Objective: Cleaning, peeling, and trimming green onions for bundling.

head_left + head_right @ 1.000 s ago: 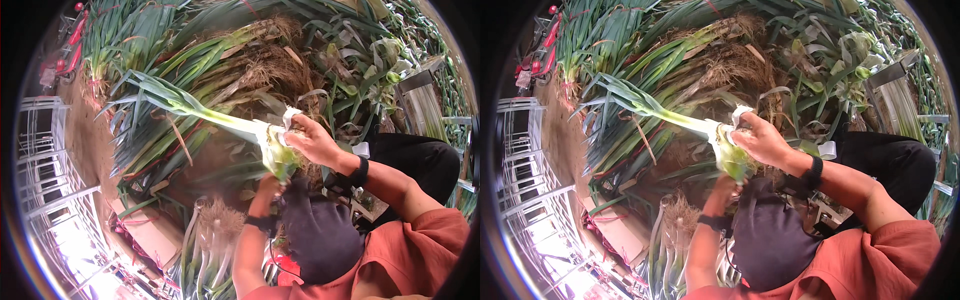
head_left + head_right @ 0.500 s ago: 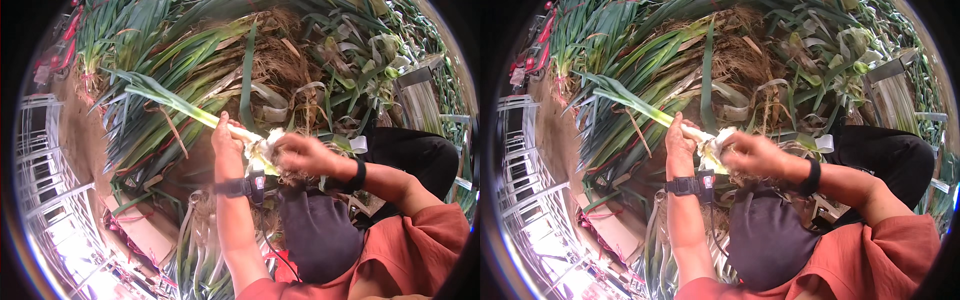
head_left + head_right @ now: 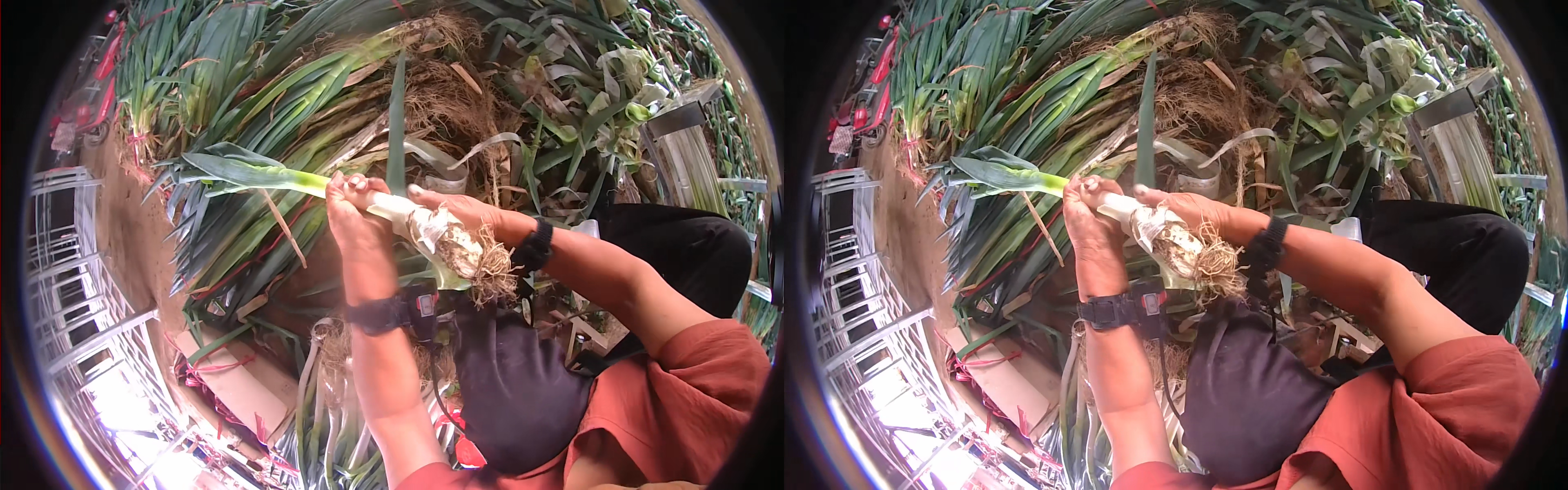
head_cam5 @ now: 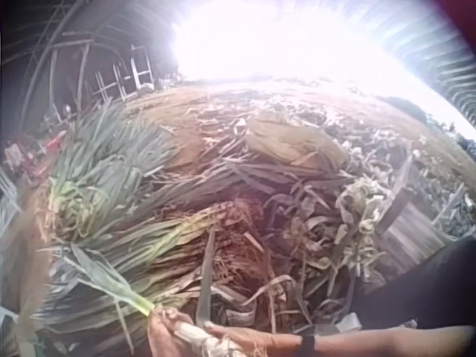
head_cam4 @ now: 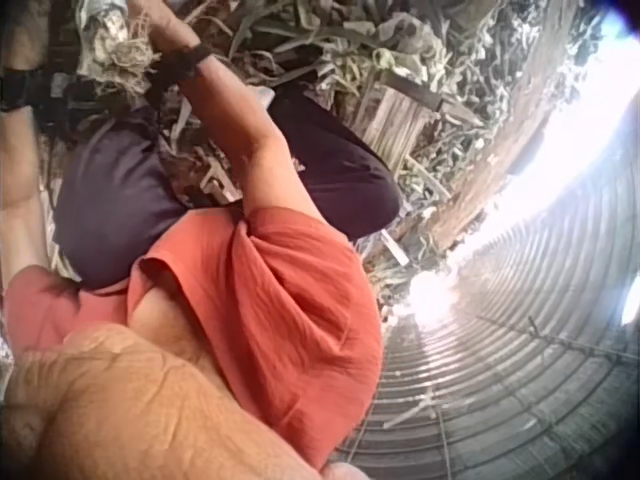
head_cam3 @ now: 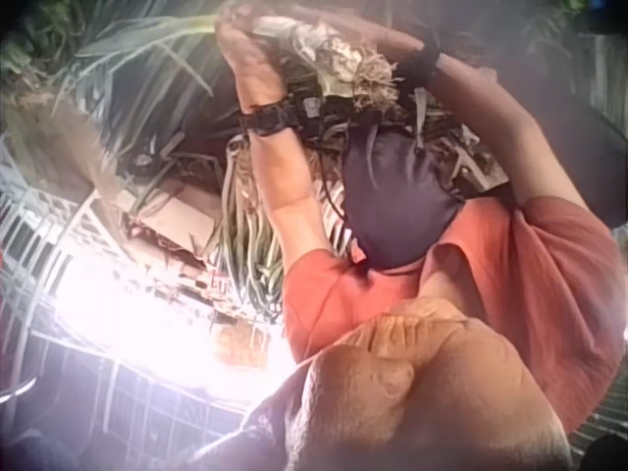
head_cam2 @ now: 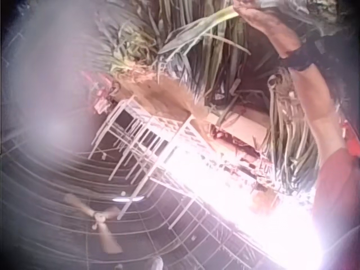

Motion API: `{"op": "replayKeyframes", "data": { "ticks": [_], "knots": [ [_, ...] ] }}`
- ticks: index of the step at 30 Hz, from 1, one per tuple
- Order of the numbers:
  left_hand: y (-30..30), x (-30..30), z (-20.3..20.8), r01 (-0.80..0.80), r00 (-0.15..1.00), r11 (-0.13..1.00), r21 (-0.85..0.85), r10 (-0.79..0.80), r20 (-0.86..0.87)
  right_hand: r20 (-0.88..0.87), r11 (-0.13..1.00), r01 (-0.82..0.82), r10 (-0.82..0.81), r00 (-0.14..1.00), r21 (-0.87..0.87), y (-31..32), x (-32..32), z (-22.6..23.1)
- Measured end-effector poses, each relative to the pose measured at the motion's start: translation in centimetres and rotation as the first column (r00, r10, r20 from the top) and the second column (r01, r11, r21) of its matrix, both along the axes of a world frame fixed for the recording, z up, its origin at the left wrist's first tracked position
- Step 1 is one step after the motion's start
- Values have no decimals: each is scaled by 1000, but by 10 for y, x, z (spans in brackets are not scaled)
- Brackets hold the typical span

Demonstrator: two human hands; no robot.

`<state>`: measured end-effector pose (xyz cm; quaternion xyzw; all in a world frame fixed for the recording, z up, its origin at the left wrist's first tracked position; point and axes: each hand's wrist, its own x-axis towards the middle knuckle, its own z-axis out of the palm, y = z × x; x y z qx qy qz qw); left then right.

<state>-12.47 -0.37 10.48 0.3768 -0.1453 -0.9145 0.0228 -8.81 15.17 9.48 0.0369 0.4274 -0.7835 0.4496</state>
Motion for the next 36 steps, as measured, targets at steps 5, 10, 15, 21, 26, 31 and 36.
{"op": "replayKeyframes", "data": {
  "ticks": [5,10,15,21,26,31,36],
  "knots": [
    [-19,-4,-22,68,997,990,-121,-65,29,-406,980,-111,169,898,163,32,22,1],
    [-37,-20,-19,9,999,939,-343,7,46,-702,779,88,502,506,620,112,90,27],
    [-109,-10,-23,127,992,899,-420,-105,75,-81,411,-156,503,861,898,147,80,-35],
    [-57,15,-70,141,986,901,-411,-88,144,-495,532,213,470,731,819,116,10,-3],
    [-25,26,-88,114,965,868,-483,20,263,-297,416,-28,692,658,909,10,10,39],
    [-20,26,-85,89,966,864,-496,47,255,-305,368,49,680,667,929,-14,23,-1],
    [-7,27,-81,39,947,872,-487,124,297,-340,431,83,564,752,899,-5,20,-20]
  ]
}}
